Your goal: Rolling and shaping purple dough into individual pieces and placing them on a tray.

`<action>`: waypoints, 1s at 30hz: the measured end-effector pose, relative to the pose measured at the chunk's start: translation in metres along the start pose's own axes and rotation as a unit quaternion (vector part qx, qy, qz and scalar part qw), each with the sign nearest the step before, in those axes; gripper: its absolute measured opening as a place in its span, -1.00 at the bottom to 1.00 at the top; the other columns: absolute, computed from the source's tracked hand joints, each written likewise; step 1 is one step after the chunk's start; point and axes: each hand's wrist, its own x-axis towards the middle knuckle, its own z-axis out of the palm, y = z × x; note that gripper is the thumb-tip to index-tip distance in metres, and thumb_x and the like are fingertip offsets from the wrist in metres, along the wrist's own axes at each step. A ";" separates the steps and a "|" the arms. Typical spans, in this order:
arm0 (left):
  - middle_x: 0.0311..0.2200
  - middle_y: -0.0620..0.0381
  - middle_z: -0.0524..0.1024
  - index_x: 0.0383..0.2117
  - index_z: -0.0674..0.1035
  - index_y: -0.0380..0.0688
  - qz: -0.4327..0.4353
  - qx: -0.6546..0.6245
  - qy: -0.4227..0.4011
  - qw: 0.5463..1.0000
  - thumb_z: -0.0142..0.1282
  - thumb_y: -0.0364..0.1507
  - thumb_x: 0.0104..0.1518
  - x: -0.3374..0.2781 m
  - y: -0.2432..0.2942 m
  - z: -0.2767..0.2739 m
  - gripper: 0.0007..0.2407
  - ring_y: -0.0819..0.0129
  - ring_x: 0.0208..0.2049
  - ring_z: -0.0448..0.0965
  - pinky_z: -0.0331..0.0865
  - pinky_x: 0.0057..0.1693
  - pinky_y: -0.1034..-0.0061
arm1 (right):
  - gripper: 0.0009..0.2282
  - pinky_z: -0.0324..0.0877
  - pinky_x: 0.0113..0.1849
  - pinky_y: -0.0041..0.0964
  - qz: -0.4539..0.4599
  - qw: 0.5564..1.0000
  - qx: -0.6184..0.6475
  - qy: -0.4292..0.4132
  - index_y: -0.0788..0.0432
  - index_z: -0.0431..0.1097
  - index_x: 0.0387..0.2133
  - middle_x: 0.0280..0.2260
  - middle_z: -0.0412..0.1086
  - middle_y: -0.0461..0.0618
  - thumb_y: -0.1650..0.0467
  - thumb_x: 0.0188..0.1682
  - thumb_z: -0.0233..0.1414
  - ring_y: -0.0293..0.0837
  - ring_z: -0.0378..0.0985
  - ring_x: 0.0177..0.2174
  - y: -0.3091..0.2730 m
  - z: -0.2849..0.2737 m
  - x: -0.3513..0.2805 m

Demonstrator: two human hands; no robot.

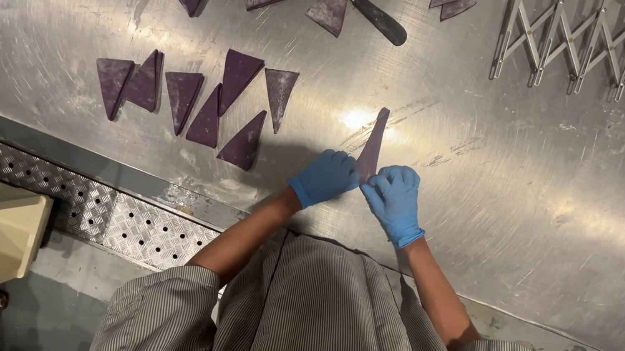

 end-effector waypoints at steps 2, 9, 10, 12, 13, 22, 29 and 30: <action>-0.33 0.15 0.40 -0.44 0.50 0.00 -0.007 -0.023 0.009 1.000 0.12 -0.39 0.10 0.004 -0.004 0.000 -0.94 0.25 -0.23 0.43 0.34 -0.11 0.32 | -0.84 0.08 0.07 0.01 0.031 0.999 0.027 -0.002 0.03 0.44 -0.39 -0.22 0.32 -0.02 0.30 -0.11 0.25 0.04 0.28 -0.06 -0.009 -0.011 0.009; -0.18 0.13 0.32 -0.38 0.51 0.02 -0.117 -0.128 -0.030 0.984 0.17 -0.28 0.20 0.010 -0.003 -0.004 -0.87 0.22 -0.06 0.30 0.26 0.05 0.27 | -0.78 -0.01 0.12 0.03 0.120 0.991 0.066 -0.014 0.09 0.40 -0.35 -0.17 0.33 -0.03 0.27 -0.09 0.25 0.05 0.24 0.01 -0.004 -0.004 0.015; -0.18 0.13 0.32 -0.38 0.51 0.02 -0.117 -0.128 -0.030 0.984 0.17 -0.28 0.20 0.011 -0.003 -0.005 -0.87 0.22 -0.06 0.30 0.26 0.05 0.27 | -0.78 -0.01 0.12 0.03 0.120 0.991 0.066 -0.014 0.09 0.40 -0.35 -0.17 0.33 -0.03 0.27 -0.09 0.25 0.05 0.24 0.01 -0.004 -0.004 0.016; -0.05 0.09 0.28 -0.22 0.49 0.02 -0.131 -0.140 0.032 0.981 0.18 -0.26 0.17 0.011 -0.002 -0.007 -0.81 0.17 0.04 0.26 0.17 0.14 0.21 | -0.81 -0.02 0.12 0.04 0.115 0.992 0.056 -0.005 0.08 0.41 -0.34 -0.15 0.34 -0.03 0.28 -0.07 0.23 0.06 0.22 0.02 -0.005 -0.004 0.017; -0.05 0.09 0.28 -0.22 0.49 0.02 -0.131 -0.141 0.031 0.981 0.18 -0.26 0.17 0.012 -0.001 -0.007 -0.81 0.17 0.04 0.26 0.17 0.14 0.21 | -0.81 -0.02 0.12 0.04 0.115 0.992 0.056 -0.006 0.08 0.41 -0.34 -0.15 0.34 -0.03 0.28 -0.07 0.23 0.06 0.22 0.02 -0.005 -0.004 0.017; 0.06 0.07 0.27 0.03 0.48 0.00 -0.192 -0.164 0.071 0.965 0.22 -0.30 0.16 0.021 -0.001 -0.001 -0.68 0.13 0.15 0.22 0.13 0.22 0.18 | -0.76 0.13 0.07 0.05 -0.047 0.999 -0.004 0.026 0.13 0.40 -0.23 -0.20 0.34 0.00 0.33 -0.09 0.24 0.03 0.36 -0.11 0.000 -0.004 0.012; -0.01 0.10 0.39 -0.03 0.51 0.01 -0.085 -0.201 0.105 0.970 0.26 -0.33 0.11 0.006 0.001 0.004 -0.69 0.11 0.04 0.39 0.32 0.16 0.25 | -0.77 0.29 -0.02 -0.03 -0.081 0.993 -0.069 0.056 0.10 0.43 -0.16 -0.26 0.37 -0.06 0.41 -0.06 0.24 -0.01 0.42 -0.17 0.009 0.004 0.011; -0.04 0.15 0.42 -0.05 0.51 0.03 -0.071 -0.215 0.103 0.969 0.25 -0.37 0.13 0.002 0.002 0.005 -0.72 0.14 0.01 0.43 0.35 0.15 0.27 | -0.78 0.30 -0.02 -0.04 -0.073 0.993 -0.074 0.054 0.08 0.44 -0.16 -0.27 0.37 -0.08 0.41 -0.05 0.25 -0.03 0.42 -0.18 0.010 0.006 0.010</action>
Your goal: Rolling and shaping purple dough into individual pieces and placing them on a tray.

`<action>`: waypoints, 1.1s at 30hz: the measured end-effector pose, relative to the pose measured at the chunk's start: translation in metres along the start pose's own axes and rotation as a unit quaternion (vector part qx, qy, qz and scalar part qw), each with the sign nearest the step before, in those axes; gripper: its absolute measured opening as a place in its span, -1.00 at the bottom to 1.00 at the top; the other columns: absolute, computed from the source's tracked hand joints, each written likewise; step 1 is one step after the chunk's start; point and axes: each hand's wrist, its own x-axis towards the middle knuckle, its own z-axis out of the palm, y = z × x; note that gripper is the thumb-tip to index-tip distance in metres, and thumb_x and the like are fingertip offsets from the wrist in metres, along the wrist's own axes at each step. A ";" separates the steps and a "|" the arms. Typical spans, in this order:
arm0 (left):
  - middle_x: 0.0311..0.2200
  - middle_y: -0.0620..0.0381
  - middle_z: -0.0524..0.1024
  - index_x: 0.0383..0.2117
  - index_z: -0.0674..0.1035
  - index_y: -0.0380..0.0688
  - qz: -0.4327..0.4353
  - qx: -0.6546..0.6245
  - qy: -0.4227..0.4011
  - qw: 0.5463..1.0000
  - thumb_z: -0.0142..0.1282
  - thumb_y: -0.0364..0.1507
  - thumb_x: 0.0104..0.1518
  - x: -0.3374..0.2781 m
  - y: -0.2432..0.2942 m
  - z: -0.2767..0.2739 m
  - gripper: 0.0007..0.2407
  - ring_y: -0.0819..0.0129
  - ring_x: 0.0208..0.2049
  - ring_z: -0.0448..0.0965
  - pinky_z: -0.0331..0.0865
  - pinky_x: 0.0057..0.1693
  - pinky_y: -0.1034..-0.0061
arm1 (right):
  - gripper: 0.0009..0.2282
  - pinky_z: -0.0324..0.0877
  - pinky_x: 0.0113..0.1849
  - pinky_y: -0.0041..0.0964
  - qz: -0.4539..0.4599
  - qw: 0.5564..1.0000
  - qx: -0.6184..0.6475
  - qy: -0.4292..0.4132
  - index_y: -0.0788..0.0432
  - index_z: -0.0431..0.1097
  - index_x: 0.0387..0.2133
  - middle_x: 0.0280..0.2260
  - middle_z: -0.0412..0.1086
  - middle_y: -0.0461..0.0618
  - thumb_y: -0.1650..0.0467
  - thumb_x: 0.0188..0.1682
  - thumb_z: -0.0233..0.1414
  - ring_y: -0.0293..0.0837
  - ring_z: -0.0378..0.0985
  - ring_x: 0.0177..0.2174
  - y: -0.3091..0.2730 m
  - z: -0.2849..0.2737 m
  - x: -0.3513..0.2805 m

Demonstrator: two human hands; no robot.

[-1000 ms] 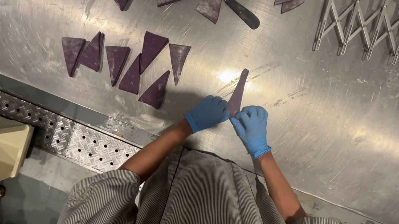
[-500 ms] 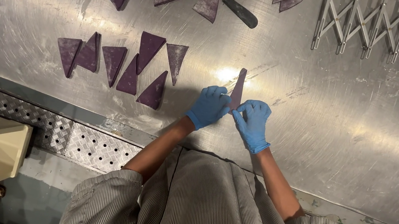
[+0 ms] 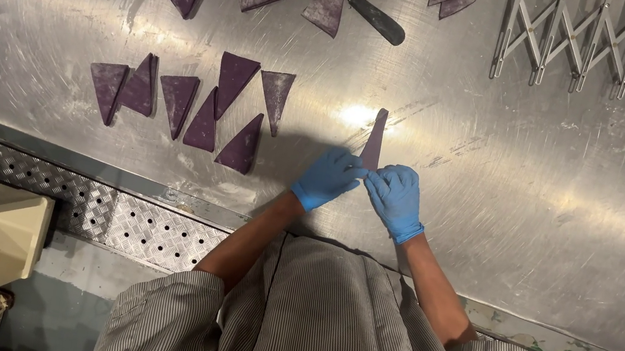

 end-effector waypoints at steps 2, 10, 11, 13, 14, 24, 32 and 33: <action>-0.04 0.20 0.44 -0.05 0.54 0.06 -0.003 0.037 -0.008 0.999 0.26 -0.41 0.15 -0.005 -0.005 0.011 -0.75 0.20 -0.01 0.44 0.36 0.12 0.31 | -0.78 0.29 -0.02 -0.03 0.003 1.000 0.013 0.002 0.11 0.44 -0.16 -0.26 0.37 -0.07 0.41 -0.04 0.25 -0.03 0.42 -0.17 0.000 0.000 0.000; -0.03 0.15 0.45 -0.01 0.60 -0.04 -0.027 -0.006 0.037 0.999 0.26 -0.35 0.16 0.010 0.002 -0.007 -0.72 0.17 -0.04 0.44 0.36 0.06 0.31 | -0.78 0.29 0.00 -0.04 0.000 1.000 0.021 -0.014 0.12 0.45 -0.16 -0.24 0.35 -0.04 0.38 -0.04 0.25 0.00 0.41 -0.16 0.003 -0.003 0.009; -0.03 0.16 0.46 -0.06 0.60 0.00 -0.037 0.007 0.026 0.999 0.27 -0.34 0.15 0.009 0.000 -0.002 -0.76 0.17 -0.05 0.44 0.36 0.06 0.31 | -0.78 0.28 -0.01 -0.04 0.003 1.000 0.013 -0.015 0.11 0.45 -0.16 -0.24 0.36 -0.03 0.38 -0.04 0.25 0.01 0.42 -0.16 0.003 -0.004 0.011; -0.04 0.17 0.47 -0.12 0.60 0.05 -0.048 0.019 0.015 0.999 0.27 -0.32 0.15 0.008 -0.004 0.004 -0.80 0.16 -0.05 0.44 0.36 0.05 0.31 | -0.78 0.28 -0.01 -0.04 0.007 1.000 0.005 -0.017 0.10 0.44 -0.17 -0.24 0.36 -0.02 0.38 -0.04 0.25 0.01 0.42 -0.16 0.004 -0.003 0.012; -0.03 0.19 0.47 -0.12 0.60 0.06 -0.053 0.011 0.009 0.998 0.27 -0.33 0.16 0.008 -0.005 0.005 -0.80 0.18 -0.04 0.44 0.36 0.07 0.32 | -0.76 0.28 -0.02 -0.03 0.009 1.000 0.025 -0.015 0.12 0.44 -0.14 -0.22 0.36 -0.01 0.37 -0.04 0.25 0.02 0.42 -0.15 0.005 -0.003 0.012; -0.04 0.18 0.43 -0.11 0.58 0.05 -0.054 0.016 -0.001 0.998 0.28 -0.34 0.14 0.020 -0.007 -0.002 -0.78 0.17 -0.02 0.43 0.37 0.10 0.33 | -0.72 0.26 -0.01 -0.01 -0.008 0.998 0.061 -0.010 0.17 0.43 -0.11 -0.18 0.36 0.03 0.36 -0.05 0.25 0.05 0.42 -0.13 0.015 -0.003 0.022; 0.00 0.10 0.45 -0.09 0.56 -0.05 -0.062 -0.003 -0.006 0.998 0.27 -0.32 0.15 0.033 -0.011 -0.004 -0.75 0.13 0.00 0.43 0.36 0.11 0.30 | -0.74 0.26 0.00 -0.03 0.002 0.998 0.062 -0.020 0.14 0.42 -0.13 -0.16 0.36 0.02 0.37 -0.05 0.25 0.04 0.41 -0.11 0.024 -0.001 0.033; 0.01 0.09 0.45 -0.06 0.56 -0.08 -0.066 -0.010 -0.008 0.998 0.27 -0.32 0.14 0.036 -0.011 -0.007 -0.72 0.12 -0.01 0.43 0.36 0.12 0.28 | -0.71 0.26 0.00 -0.02 -0.011 0.998 0.063 -0.022 0.16 0.41 -0.11 -0.16 0.35 0.04 0.36 -0.06 0.25 0.05 0.41 -0.11 0.025 -0.001 0.033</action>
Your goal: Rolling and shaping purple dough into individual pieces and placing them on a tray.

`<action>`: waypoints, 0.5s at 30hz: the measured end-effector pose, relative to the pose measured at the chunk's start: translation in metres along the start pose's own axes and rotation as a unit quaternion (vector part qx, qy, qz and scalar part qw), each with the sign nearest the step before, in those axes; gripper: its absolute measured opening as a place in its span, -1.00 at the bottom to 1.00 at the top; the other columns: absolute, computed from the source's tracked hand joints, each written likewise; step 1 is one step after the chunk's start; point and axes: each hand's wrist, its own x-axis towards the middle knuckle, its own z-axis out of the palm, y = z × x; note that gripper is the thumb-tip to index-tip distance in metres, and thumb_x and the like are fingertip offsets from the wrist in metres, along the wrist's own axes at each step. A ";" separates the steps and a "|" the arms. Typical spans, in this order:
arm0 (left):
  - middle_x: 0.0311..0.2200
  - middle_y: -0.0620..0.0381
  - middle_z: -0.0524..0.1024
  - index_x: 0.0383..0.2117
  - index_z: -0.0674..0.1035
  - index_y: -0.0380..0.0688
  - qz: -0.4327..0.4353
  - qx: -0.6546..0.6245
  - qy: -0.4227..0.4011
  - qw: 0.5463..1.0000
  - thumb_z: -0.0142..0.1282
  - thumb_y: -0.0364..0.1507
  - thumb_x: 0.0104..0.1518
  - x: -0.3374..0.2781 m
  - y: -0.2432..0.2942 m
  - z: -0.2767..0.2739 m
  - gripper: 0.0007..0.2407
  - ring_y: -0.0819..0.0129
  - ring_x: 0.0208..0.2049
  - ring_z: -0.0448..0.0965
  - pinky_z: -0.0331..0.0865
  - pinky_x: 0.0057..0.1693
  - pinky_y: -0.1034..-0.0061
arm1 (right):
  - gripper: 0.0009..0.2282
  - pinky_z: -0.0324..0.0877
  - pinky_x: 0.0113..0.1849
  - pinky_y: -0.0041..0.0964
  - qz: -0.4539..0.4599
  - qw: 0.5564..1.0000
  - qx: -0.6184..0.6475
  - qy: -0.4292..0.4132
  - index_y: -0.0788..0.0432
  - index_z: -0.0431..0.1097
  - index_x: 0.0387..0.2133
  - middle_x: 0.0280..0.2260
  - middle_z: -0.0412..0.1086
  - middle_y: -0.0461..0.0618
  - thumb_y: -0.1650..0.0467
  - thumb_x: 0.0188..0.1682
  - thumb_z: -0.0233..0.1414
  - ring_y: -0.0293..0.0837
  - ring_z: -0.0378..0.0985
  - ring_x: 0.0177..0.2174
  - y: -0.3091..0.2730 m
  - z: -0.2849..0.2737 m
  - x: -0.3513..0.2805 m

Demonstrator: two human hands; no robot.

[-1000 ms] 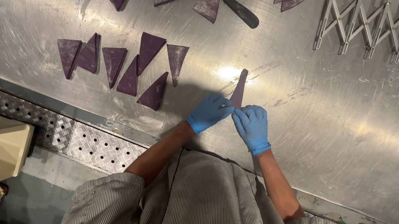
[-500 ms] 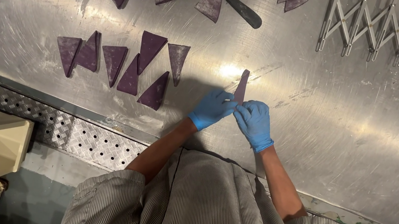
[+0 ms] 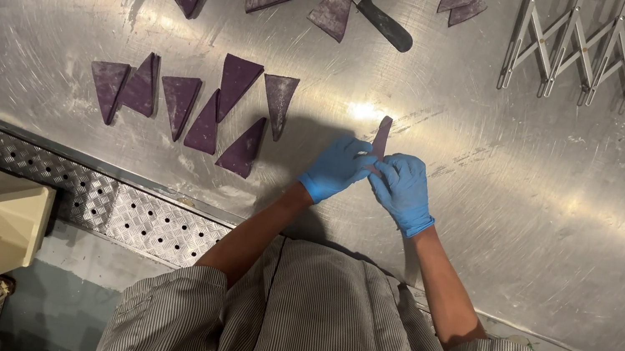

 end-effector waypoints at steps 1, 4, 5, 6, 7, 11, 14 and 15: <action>0.01 0.09 0.45 -0.06 0.56 -0.08 -0.001 0.000 0.000 1.000 0.27 -0.32 0.14 0.001 -0.001 0.000 -0.72 0.12 -0.01 0.43 0.36 0.12 0.28 | -0.71 0.26 0.00 -0.02 0.000 1.000 0.001 -0.001 0.16 0.41 -0.11 -0.16 0.35 0.04 0.36 -0.06 0.25 0.05 0.41 -0.11 0.002 0.000 0.001; 0.00 0.07 0.44 -0.03 0.55 -0.11 -0.008 -0.029 -0.003 1.000 0.25 -0.35 0.16 0.005 -0.001 -0.002 -0.72 0.11 -0.01 0.42 0.35 0.12 0.26 | -0.72 0.26 0.03 -0.05 0.008 1.000 -0.018 -0.010 0.10 0.40 -0.10 -0.15 0.36 -0.01 0.37 -0.05 0.27 0.02 0.41 -0.09 0.004 -0.003 0.005; 0.00 0.08 0.44 -0.01 0.56 -0.08 -0.007 -0.021 -0.019 1.000 0.24 -0.37 0.15 0.007 -0.001 -0.007 -0.71 0.12 -0.01 0.43 0.34 0.13 0.25 | -0.69 0.26 0.02 -0.03 0.010 1.000 -0.006 -0.007 0.12 0.39 -0.10 -0.15 0.36 0.01 0.36 -0.07 0.27 0.03 0.41 -0.10 0.002 -0.006 0.009; 0.01 0.09 0.45 0.00 0.56 -0.05 -0.006 -0.013 -0.035 0.999 0.22 -0.39 0.14 0.010 0.000 -0.011 -0.71 0.13 0.00 0.43 0.34 0.14 0.25 | -0.66 0.25 0.01 -0.02 0.012 1.000 0.006 -0.005 0.14 0.38 -0.09 -0.15 0.35 0.03 0.35 -0.10 0.27 0.05 0.41 -0.10 0.000 -0.009 0.012; 0.01 0.09 0.45 0.00 0.56 -0.05 -0.006 -0.011 -0.034 0.999 0.22 -0.39 0.14 0.012 0.001 -0.014 -0.71 0.13 0.00 0.43 0.34 0.14 0.25 | -0.66 0.25 0.01 -0.02 0.010 1.000 0.006 -0.004 0.14 0.38 -0.09 -0.15 0.35 0.03 0.35 -0.10 0.27 0.05 0.41 -0.10 0.003 -0.007 0.012; -0.11 0.09 0.47 0.11 0.50 -0.11 0.023 0.045 -0.090 0.995 0.18 -0.45 0.16 0.037 0.018 -0.036 -0.64 0.19 -0.10 0.48 0.38 0.05 0.31 | -0.71 0.24 0.02 -0.05 0.009 1.000 -0.004 -0.014 0.12 0.40 -0.12 -0.17 0.34 0.01 0.37 -0.07 0.28 0.03 0.39 -0.11 0.009 -0.006 0.013; -0.26 0.09 0.52 0.18 0.51 -0.13 -0.015 0.065 -0.157 0.985 0.13 -0.52 0.25 0.050 0.029 -0.031 -0.66 0.26 -0.23 0.52 0.42 -0.03 0.35 | -0.72 0.23 0.04 -0.06 0.059 0.998 0.016 -0.016 0.09 0.41 -0.14 -0.18 0.35 0.00 0.37 -0.07 0.29 0.03 0.38 -0.10 0.001 -0.014 0.015; -0.32 0.07 0.54 0.16 0.54 -0.15 -0.044 0.058 -0.154 0.985 0.10 -0.54 0.29 0.052 0.031 -0.024 -0.70 0.26 -0.28 0.55 0.44 -0.05 0.36 | -0.73 0.22 0.04 -0.05 0.096 0.995 0.036 -0.007 0.09 0.41 -0.16 -0.17 0.35 0.00 0.37 -0.08 0.29 0.05 0.37 -0.09 -0.002 -0.019 0.015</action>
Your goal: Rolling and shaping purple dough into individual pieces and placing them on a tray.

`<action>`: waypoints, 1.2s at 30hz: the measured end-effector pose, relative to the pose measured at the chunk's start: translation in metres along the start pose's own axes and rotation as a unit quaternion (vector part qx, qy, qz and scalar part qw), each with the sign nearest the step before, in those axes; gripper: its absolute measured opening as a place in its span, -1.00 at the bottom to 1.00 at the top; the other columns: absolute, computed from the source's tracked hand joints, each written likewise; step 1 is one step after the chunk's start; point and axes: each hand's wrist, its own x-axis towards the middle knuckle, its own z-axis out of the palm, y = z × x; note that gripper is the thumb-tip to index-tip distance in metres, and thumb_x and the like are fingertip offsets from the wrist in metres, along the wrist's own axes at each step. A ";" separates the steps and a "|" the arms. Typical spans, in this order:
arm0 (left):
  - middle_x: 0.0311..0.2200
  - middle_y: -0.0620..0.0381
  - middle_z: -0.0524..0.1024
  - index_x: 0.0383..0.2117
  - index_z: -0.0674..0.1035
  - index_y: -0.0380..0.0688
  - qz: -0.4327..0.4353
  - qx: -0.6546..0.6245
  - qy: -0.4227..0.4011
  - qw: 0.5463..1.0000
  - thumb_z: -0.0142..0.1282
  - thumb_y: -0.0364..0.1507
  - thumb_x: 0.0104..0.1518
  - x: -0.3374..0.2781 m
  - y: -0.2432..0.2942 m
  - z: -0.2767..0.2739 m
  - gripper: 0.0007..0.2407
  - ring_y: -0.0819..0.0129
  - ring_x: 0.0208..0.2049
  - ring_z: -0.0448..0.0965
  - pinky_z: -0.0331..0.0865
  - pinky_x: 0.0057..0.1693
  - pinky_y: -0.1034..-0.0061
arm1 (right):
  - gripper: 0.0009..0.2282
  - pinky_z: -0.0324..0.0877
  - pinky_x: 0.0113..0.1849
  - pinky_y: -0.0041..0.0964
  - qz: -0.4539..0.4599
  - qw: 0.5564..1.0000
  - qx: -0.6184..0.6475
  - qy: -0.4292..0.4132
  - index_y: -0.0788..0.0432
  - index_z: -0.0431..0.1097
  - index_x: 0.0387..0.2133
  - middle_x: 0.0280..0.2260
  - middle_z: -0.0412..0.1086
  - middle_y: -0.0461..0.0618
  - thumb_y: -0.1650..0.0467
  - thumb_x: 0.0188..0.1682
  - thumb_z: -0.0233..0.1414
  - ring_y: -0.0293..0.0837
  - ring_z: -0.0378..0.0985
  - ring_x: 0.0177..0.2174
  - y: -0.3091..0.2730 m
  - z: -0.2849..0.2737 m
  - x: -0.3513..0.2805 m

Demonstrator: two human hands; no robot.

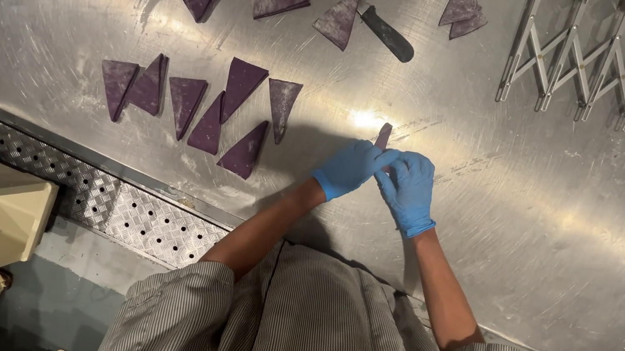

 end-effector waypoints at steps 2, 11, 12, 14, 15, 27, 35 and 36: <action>-0.25 0.07 0.59 0.05 0.60 -0.11 -0.026 -0.065 0.018 0.997 0.10 -0.51 0.28 0.002 0.008 -0.010 -0.76 0.25 -0.24 0.60 0.46 -0.03 0.38 | -0.67 0.22 0.04 -0.04 0.010 0.999 0.020 0.041 0.14 0.39 -0.11 -0.12 0.35 0.06 0.38 -0.11 0.28 0.07 0.35 -0.07 -0.014 -0.017 0.002; -0.11 -0.02 0.67 0.06 0.62 -0.24 -0.217 -0.656 0.125 0.712 0.12 -0.37 0.28 -0.020 0.064 0.012 -0.71 0.34 -0.12 0.65 0.53 0.06 0.46 | -0.46 0.30 0.01 -0.36 0.161 0.885 0.427 -0.094 0.18 0.15 0.33 -0.15 0.28 -0.16 0.46 0.05 0.11 -0.27 0.35 -0.12 0.020 -0.051 -0.023; -0.07 0.00 0.65 0.09 0.58 -0.23 -0.249 -0.701 0.117 0.658 0.10 -0.37 0.27 -0.024 0.075 0.009 -0.69 0.33 -0.09 0.64 0.54 0.05 0.45 | -0.48 0.35 -0.10 -0.40 0.190 0.878 0.420 -0.125 0.17 0.24 0.32 -0.41 0.24 -0.18 0.46 0.06 0.13 -0.30 0.35 -0.34 0.029 -0.053 -0.030; -0.08 0.04 0.64 0.09 0.58 -0.23 -0.248 -0.725 0.099 0.634 0.06 -0.35 0.28 -0.028 0.099 -0.004 -0.68 0.34 -0.09 0.64 0.54 0.05 0.47 | -0.50 0.33 -0.17 -0.41 0.201 0.876 0.413 -0.145 0.17 0.27 0.30 -0.43 0.20 -0.22 0.47 0.04 0.13 -0.32 0.30 -0.37 0.021 -0.073 -0.034; -0.09 0.07 0.63 0.09 0.57 -0.24 -0.249 -0.748 0.082 0.610 0.01 -0.34 0.29 -0.030 0.111 -0.011 -0.67 0.36 -0.09 0.63 0.54 0.04 0.48 | -0.50 0.31 -0.24 -0.42 0.211 0.873 0.407 -0.166 0.16 0.29 0.28 -0.45 0.15 -0.25 0.48 0.02 0.13 -0.33 0.24 -0.40 0.016 -0.084 -0.035; -0.09 0.14 0.60 0.00 0.61 -0.31 -0.101 -0.738 -0.032 0.666 -0.01 -0.39 0.38 -0.051 0.164 -0.047 -0.75 0.44 -0.05 0.57 0.46 0.15 0.53 | -0.55 0.36 0.09 -0.22 0.259 0.889 0.354 -0.131 0.09 0.34 0.21 0.02 0.52 0.03 0.39 0.01 0.13 -0.16 0.51 0.06 -0.041 -0.165 -0.090; 0.00 0.12 0.55 0.10 0.54 -0.31 -0.142 -0.789 -0.152 0.579 0.02 -0.43 0.32 -0.051 0.214 -0.015 -0.71 0.42 0.02 0.51 0.37 0.17 0.51 | -0.54 0.43 0.02 -0.24 0.301 0.902 0.305 -0.055 0.06 0.37 0.19 -0.06 0.57 0.04 0.35 -0.03 0.16 -0.15 0.60 -0.08 -0.059 -0.206 -0.156; 0.03 0.10 0.53 0.15 0.52 -0.32 -0.117 -0.817 -0.161 0.541 0.01 -0.41 0.36 -0.052 0.218 -0.002 -0.69 0.41 0.04 0.49 0.36 0.19 0.51 | -0.53 0.46 -0.02 -0.24 0.326 0.892 0.307 -0.051 0.06 0.38 0.19 -0.06 0.58 0.02 0.34 -0.06 0.17 -0.16 0.60 -0.12 -0.055 -0.212 -0.169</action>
